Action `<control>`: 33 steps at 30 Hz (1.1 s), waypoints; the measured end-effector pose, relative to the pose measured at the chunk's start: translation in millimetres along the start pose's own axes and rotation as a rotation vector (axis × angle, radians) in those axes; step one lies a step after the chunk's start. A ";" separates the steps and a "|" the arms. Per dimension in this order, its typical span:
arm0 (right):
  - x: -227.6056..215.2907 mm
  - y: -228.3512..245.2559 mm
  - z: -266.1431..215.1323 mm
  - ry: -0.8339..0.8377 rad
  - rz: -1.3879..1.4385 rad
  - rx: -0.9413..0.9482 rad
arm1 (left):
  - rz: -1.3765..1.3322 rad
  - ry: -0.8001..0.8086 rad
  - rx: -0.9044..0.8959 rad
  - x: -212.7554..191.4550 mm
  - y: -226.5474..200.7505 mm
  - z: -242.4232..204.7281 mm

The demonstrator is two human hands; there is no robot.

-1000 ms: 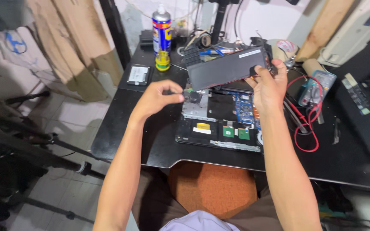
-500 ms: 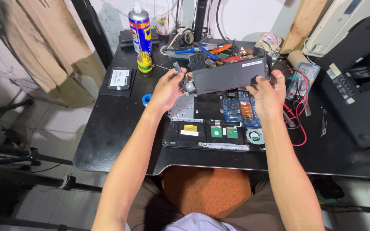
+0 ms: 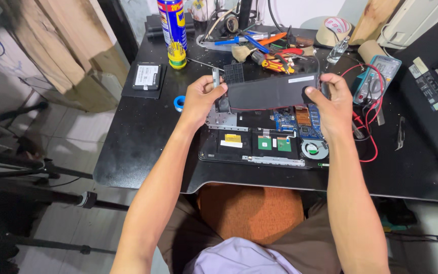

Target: The person disassembles a laptop on a workbench by removing internal components, handles a battery pack, and uses a precision screwdriver to work on the motherboard and internal wiring.

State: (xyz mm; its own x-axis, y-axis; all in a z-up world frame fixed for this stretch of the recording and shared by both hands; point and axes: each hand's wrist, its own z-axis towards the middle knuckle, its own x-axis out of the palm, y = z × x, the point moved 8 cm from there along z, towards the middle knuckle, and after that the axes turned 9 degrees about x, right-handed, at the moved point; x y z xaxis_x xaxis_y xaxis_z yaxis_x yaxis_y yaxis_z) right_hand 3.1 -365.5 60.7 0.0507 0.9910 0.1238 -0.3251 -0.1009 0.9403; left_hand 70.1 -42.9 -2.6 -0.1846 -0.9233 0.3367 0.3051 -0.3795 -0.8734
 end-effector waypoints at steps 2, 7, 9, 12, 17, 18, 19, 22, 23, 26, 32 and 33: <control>-2.0 1.4 -4.8 -0.036 -0.085 0.085 | -0.009 0.028 0.042 -1.9 -5.7 3.6; -11.4 -4.5 -20.6 -0.092 -0.188 0.196 | -0.006 0.155 -0.014 -3.2 -9.4 -12.0; -8.3 -1.0 -25.2 -0.022 -0.197 0.077 | 0.033 0.160 -0.055 -6.9 -12.5 -19.1; -8.9 -12.4 -30.7 -0.011 -0.189 0.190 | 0.080 0.170 -0.080 -8.7 -17.8 -28.3; 8.9 -1.3 -40.6 0.088 -0.281 0.251 | 0.062 0.194 -0.105 -12.3 -30.7 -39.9; 13.5 2.4 -43.8 0.125 -0.308 0.278 | 0.066 0.224 -0.117 -11.1 -32.4 -42.2; 14.8 9.6 -47.3 0.124 -0.309 0.276 | 0.070 0.255 -0.128 -9.3 -33.9 -43.4; 18.4 15.5 -59.6 0.128 -0.435 0.392 | 0.140 0.294 -0.141 -6.0 -38.3 -46.3; 18.8 18.1 -61.5 0.124 -0.503 0.402 | 0.138 0.297 -0.142 -4.2 -40.9 -47.7; 20.2 20.9 -65.6 0.119 -0.640 0.461 | 0.213 0.310 -0.252 -1.6 -41.6 -54.7; 24.2 19.1 -66.7 0.161 -0.831 0.403 | 0.331 0.361 -0.230 1.7 -48.4 -58.8; 25.6 19.3 -66.2 0.173 -0.883 0.368 | 0.306 0.385 -0.236 2.6 -47.4 -60.0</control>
State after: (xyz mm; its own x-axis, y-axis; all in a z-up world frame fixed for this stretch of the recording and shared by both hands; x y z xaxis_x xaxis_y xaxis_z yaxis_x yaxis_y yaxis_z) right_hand -64.4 -336.3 61.0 -0.0150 0.7195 -0.6943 0.0804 0.6930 0.7164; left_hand -0.9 -23.8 18.5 -0.4629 -0.8844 -0.0598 0.1893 -0.0327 -0.9814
